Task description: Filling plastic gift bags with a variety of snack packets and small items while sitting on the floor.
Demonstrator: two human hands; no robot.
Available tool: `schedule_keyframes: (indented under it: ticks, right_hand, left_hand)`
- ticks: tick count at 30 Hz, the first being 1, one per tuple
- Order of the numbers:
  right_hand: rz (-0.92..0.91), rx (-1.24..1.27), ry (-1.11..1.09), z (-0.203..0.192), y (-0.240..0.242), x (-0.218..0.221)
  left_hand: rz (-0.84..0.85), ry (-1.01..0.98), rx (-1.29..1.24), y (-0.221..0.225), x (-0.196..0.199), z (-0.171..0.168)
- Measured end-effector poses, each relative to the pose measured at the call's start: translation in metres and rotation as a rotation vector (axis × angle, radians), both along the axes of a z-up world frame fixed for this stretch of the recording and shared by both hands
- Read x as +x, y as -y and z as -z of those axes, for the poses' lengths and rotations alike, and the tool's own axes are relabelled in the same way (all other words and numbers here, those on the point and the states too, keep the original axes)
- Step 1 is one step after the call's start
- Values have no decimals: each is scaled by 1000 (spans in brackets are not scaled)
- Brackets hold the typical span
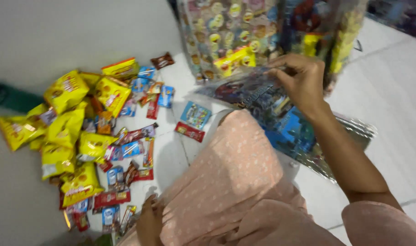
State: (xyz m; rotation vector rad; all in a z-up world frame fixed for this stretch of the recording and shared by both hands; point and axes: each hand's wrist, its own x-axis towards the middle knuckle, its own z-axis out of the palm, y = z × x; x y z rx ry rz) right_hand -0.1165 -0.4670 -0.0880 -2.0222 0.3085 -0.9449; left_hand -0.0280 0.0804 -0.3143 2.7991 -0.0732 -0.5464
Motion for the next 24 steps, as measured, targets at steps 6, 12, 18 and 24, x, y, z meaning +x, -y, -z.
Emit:
schedule_keyframes:
  ticks: [6, 12, 18, 24]
  right_hand:
    - [-527, 396, 29, -27, -75, 64]
    - [-925, 207, -58, -57, -161, 106]
    - [-1291, 253, -85, -70, -230, 106]
    - [-1192, 144, -198, -70, -241, 94]
  left_hand:
    - [2, 147, -437, 4, -5, -15]
    - [-255, 101, -1149, 26, 4, -57]
    - [-173, 455, -1765, 15, 23, -138]
    - [166, 766, -1325, -4, 24, -235]
